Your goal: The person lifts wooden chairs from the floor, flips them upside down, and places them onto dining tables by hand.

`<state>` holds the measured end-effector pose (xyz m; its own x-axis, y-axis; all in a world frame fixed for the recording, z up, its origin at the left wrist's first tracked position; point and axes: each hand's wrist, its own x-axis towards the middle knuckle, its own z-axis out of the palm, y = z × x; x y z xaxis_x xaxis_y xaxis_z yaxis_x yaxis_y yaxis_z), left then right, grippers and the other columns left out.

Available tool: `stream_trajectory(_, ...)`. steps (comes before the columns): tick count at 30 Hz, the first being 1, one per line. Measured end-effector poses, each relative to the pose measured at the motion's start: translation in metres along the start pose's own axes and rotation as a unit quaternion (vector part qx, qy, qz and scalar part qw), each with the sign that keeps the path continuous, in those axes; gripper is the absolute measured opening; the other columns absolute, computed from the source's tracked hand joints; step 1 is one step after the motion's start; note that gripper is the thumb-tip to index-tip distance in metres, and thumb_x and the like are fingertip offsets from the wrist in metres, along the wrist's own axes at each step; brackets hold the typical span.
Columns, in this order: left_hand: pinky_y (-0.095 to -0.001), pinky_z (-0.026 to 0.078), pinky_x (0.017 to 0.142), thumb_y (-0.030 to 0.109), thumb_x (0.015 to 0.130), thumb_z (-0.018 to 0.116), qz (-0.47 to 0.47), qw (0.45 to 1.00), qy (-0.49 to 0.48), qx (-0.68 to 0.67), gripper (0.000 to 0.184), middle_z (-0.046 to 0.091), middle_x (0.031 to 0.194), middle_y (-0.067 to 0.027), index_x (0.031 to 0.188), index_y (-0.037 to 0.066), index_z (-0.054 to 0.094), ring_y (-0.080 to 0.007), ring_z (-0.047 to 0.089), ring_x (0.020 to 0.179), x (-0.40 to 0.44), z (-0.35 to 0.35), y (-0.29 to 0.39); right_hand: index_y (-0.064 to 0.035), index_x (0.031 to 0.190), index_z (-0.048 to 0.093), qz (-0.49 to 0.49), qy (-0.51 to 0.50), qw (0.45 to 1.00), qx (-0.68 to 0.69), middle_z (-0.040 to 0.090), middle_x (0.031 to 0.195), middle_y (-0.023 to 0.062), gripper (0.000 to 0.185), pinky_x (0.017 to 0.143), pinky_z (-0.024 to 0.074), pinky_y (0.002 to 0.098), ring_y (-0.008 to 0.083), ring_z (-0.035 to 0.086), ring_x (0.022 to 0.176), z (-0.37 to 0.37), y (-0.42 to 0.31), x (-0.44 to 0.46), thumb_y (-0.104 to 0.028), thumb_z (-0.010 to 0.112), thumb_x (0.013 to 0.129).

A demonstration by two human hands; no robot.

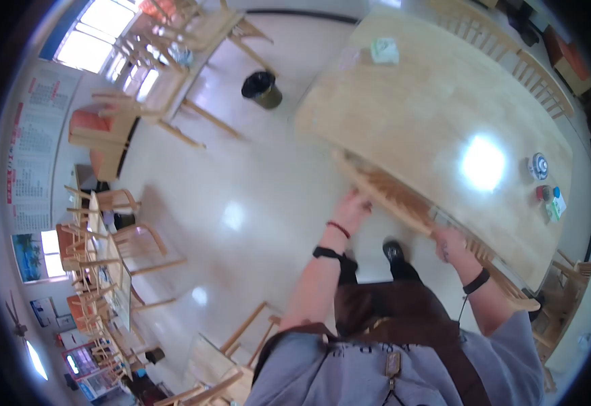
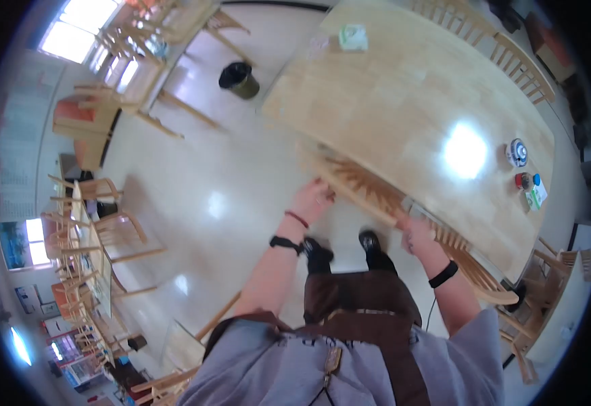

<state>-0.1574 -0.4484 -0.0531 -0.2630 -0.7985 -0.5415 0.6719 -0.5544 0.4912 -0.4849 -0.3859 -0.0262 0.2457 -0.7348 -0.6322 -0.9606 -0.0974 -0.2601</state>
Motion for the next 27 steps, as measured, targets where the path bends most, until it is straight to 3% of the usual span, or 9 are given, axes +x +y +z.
stream_trajectory(1, -0.0284, 0.046, 0.074, 0.002, 0.084, 0.059, 0.032, 0.998, 0.02, 0.045, 0.033, 0.058, 0.094, -0.0044, 0.114, 0.006, 0.048, -0.016, 0.056, 0.088, -0.011, -0.009, 0.021, -0.0108, 0.122, 0.053, 0.012, 0.003, 1.0, -0.011, 0.065, 0.094, 0.0134, 0.053, 0.078, 0.0505, 0.0428, 0.0352, 0.061, 0.09, 0.011, -0.001, -0.005, -0.006, 0.062, 0.07)
stream_trajectory(3, -0.0354, 0.048, 0.09, 0.004, 0.089, 0.052, 0.14, 0.976, 0.165, -0.022, 0.027, 0.055, 0.11, -0.015, 0.115, -0.001, 0.045, -0.0247, 0.055, 0.105, -0.044, -0.006, 0.087, -0.0084, 0.119, 0.056, -0.027, 0.157, 0.986, -0.043, 0.064, 0.095, 0.0134, 0.049, 0.081, 0.0499, 0.0419, 0.0356, 0.06, 0.091, -0.012, -0.029, -0.01, -0.006, 0.062, 0.07)
stream_trajectory(6, -0.0365, 0.047, 0.096, 0.004, 0.091, 0.048, 0.172, 0.93, 0.125, -0.3, 0.032, 0.052, 0.117, -0.0177, 0.121, -0.003, 0.04, -0.0265, 0.054, 0.109, -0.079, -0.055, 0.179, -0.0077, 0.112, 0.059, -0.129, 0.309, 0.941, 0.044, 0.064, 0.099, 0.0133, 0.04, 0.084, 0.0491, 0.0407, 0.0349, 0.061, 0.093, -0.066, -0.161, -0.001, -0.007, 0.064, 0.072)
stream_trajectory(8, -0.0367, 0.048, 0.093, 0.003, 0.09, 0.048, 0.225, 0.911, 0.116, -0.326, 0.035, 0.051, 0.118, -0.0178, 0.123, -0.003, 0.038, -0.0263, 0.055, 0.107, -0.105, -0.081, 0.233, -0.0057, 0.108, 0.061, -0.221, 0.255, 0.918, 0.207, 0.063, 0.103, 0.0155, 0.033, 0.087, 0.0487, 0.0378, 0.034, 0.061, 0.097, -0.082, -0.267, 0.017, -0.001, 0.061, 0.075)
stream_trajectory(10, -0.0365, 0.049, 0.091, 0.003, 0.089, 0.049, 0.28, 0.893, 0.119, -0.332, 0.037, 0.051, 0.117, -0.0175, 0.123, -0.003, 0.037, -0.0256, 0.055, 0.104, -0.127, -0.106, 0.274, -0.0061, 0.112, 0.061, -0.371, 0.202, 0.866, 0.266, 0.064, 0.104, 0.0144, 0.034, 0.084, 0.0501, 0.0356, 0.0305, 0.063, 0.095, -0.083, -0.375, 0.042, -0.004, 0.064, 0.078)
stream_trajectory(14, -0.0354, 0.05, 0.086, 0.002, 0.086, 0.053, 0.397, 0.858, 0.149, -0.29, 0.04, 0.051, 0.114, -0.0161, 0.123, -0.003, 0.038, -0.0226, 0.055, 0.096, -0.166, -0.16, 0.364, -0.0069, 0.104, 0.062, -0.49, 0.131, 0.792, 0.34, 0.062, 0.103, 0.0102, 0.033, 0.08, 0.0511, 0.0352, 0.0265, 0.062, 0.09, -0.076, -0.568, 0.057, -0.006, 0.071, 0.073)
stream_trajectory(18, -0.0335, 0.051, 0.083, 0.003, 0.086, 0.054, 0.473, 0.805, 0.188, -0.303, 0.039, 0.052, 0.112, -0.0148, 0.122, -0.002, 0.039, -0.0201, 0.055, 0.092, -0.201, -0.205, 0.447, -0.0057, 0.095, 0.06, -0.523, 0.082, 0.779, 0.335, 0.059, 0.096, 0.0079, 0.03, 0.074, 0.051, 0.0342, 0.0248, 0.06, 0.08, -0.084, -0.659, 0.082, -0.007, 0.075, 0.069)
stream_trajectory(24, -0.031, 0.052, 0.079, 0.003, 0.086, 0.053, 0.522, 0.778, 0.204, -0.286, 0.034, 0.054, 0.107, -0.0142, 0.118, -0.002, 0.042, -0.0184, 0.055, 0.086, -0.223, -0.261, 0.539, -0.0065, 0.082, 0.054, -0.662, 0.049, 0.7, 0.264, 0.054, 0.082, 0.0067, 0.028, 0.063, 0.0476, 0.0316, 0.0231, 0.055, 0.069, -0.102, -0.755, 0.153, -0.009, 0.077, 0.067)
stream_trajectory(27, -0.0316, 0.052, 0.076, 0.003, 0.086, 0.052, 0.548, 0.729, 0.24, -0.335, 0.029, 0.054, 0.104, -0.0139, 0.114, -0.001, 0.044, -0.0183, 0.056, 0.084, -0.234, -0.3, 0.588, -0.0069, 0.079, 0.053, -0.65, -0.067, 0.712, 0.255, 0.053, 0.073, 0.0055, 0.028, 0.062, 0.0465, 0.0305, 0.0224, 0.053, 0.065, -0.115, -0.802, 0.193, -0.011, 0.078, 0.068)
